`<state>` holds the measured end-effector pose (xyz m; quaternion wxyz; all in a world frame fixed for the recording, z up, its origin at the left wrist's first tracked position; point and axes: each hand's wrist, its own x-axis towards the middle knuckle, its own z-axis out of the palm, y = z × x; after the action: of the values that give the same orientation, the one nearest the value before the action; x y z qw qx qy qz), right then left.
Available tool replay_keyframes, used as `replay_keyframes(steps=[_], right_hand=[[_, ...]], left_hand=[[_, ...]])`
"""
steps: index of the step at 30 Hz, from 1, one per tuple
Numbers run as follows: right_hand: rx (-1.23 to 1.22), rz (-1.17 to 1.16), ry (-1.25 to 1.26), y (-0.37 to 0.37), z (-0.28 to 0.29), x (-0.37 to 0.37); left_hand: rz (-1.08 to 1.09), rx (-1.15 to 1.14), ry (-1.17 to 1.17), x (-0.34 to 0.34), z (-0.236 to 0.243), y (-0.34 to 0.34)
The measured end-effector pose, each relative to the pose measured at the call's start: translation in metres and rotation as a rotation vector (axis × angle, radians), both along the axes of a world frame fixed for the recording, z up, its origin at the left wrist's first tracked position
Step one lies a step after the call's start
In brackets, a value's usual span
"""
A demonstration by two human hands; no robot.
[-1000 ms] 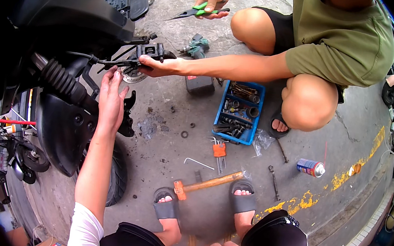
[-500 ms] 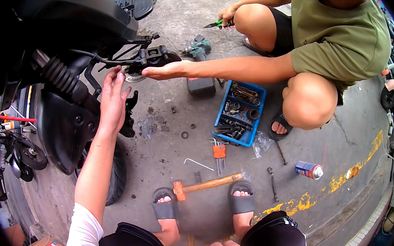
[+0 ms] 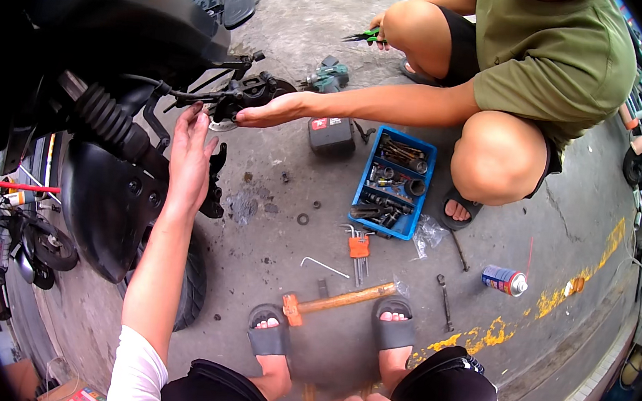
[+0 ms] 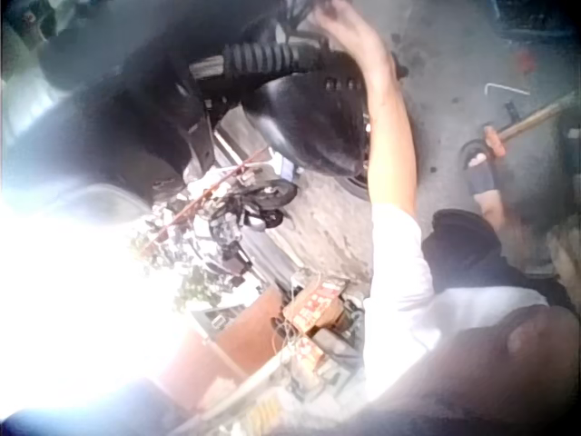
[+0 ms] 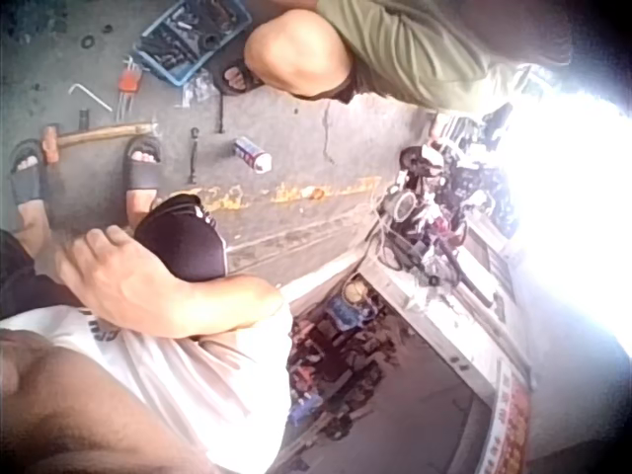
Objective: The person removes a motorcycle brake caliper, cleans it with a spray can, and uses an Allen key to adjust internal components. A second person assists by using pliers to remove a pin. The person then reassembles the caliper and prepares to reinstall it.
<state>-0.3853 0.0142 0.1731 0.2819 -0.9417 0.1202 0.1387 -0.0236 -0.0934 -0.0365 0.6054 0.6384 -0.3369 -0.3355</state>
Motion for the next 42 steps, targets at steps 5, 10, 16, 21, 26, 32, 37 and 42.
replay_keyframes(steps=[5, 10, 16, 21, 26, 32, 37, 42], right_hand=[[0.035, 0.009, -0.047, -0.002, -0.004, 0.014], [0.046, 0.131, -0.201, -0.016, -0.011, 0.070], [-0.020, 0.025, -0.681, -0.024, -0.076, 0.208], [-0.065, -0.228, -1.107, -0.012, -0.090, 0.286], [0.118, -0.197, -1.102, -0.017, -0.112, 0.300], [0.197, -0.194, -1.239, -0.017, -0.122, 0.308], [0.331, -0.148, -1.185, -0.017, -0.127, 0.305], [0.359, -0.135, -1.185, -0.014, -0.129, 0.305]], left_hand=[[0.044, -0.047, -0.036, 0.002, -0.010, -0.002], [0.066, -0.086, -0.090, 0.005, -0.013, -0.006], [0.060, -0.119, -0.194, 0.004, -0.026, -0.010], [0.030, -0.135, -0.185, 0.005, -0.026, -0.003], [-0.026, -0.148, -0.139, 0.002, -0.016, 0.000], [-0.016, -0.115, -0.120, 0.010, -0.017, 0.005], [-0.055, -0.064, -0.062, 0.011, -0.013, 0.006], [-0.099, -0.010, -0.059, 0.011, -0.005, 0.010]])
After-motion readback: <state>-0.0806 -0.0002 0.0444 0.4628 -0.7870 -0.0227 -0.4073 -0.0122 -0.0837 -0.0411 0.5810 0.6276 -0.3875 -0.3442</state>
